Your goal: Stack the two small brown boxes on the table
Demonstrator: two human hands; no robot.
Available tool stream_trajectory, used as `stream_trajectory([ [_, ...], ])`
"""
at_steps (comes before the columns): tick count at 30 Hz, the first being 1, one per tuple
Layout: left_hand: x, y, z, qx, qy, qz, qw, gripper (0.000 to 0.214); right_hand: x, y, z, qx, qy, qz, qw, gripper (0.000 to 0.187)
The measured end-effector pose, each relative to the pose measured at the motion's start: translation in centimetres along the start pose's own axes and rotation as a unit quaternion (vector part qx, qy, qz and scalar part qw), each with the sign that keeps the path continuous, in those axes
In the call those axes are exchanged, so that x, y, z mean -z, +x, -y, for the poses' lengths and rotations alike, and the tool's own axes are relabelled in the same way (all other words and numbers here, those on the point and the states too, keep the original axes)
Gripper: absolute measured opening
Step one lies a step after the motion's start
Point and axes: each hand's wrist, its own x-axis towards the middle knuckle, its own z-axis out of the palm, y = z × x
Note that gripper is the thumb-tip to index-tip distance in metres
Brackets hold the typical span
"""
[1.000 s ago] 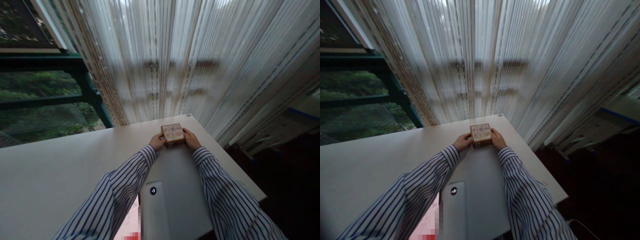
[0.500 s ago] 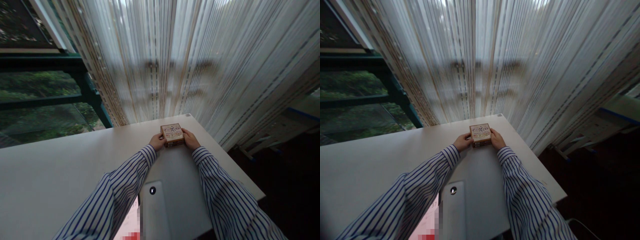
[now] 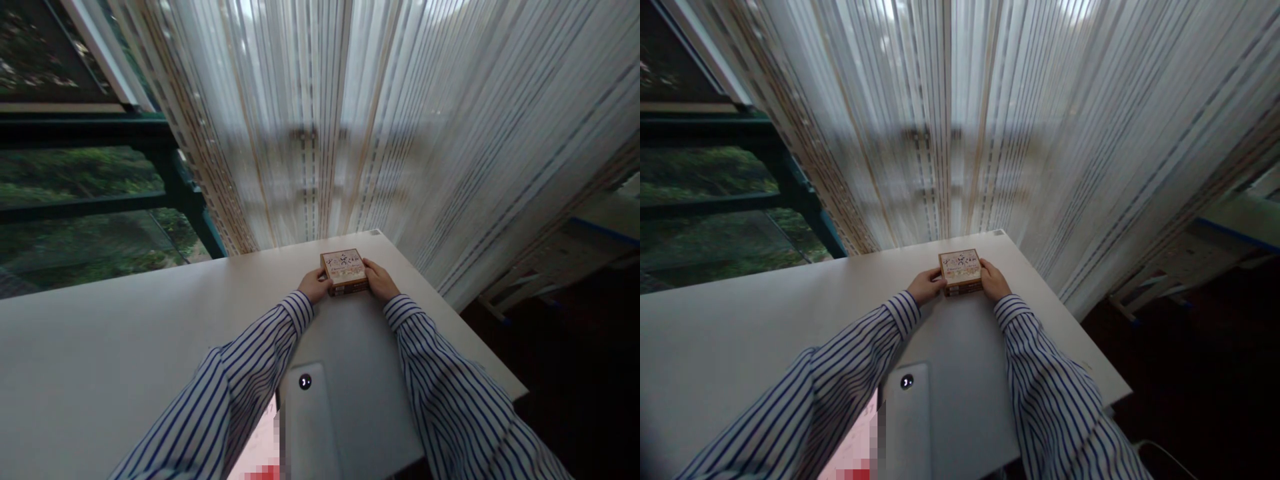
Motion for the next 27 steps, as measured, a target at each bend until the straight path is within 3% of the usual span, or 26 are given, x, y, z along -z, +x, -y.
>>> stream_trajectory([
  [23,0.03,0.16,0.18,0.004,0.025,-0.003,1.0,0.043,0.1,-0.52,0.01,0.023,0.004,0.014,1.0,0.041],
  [27,0.3,0.23,0.44,0.001,0.054,-0.008,0.999,0.038,0.25,-0.56,0.11,-0.004,-0.022,0.004,1.0,0.041],
])
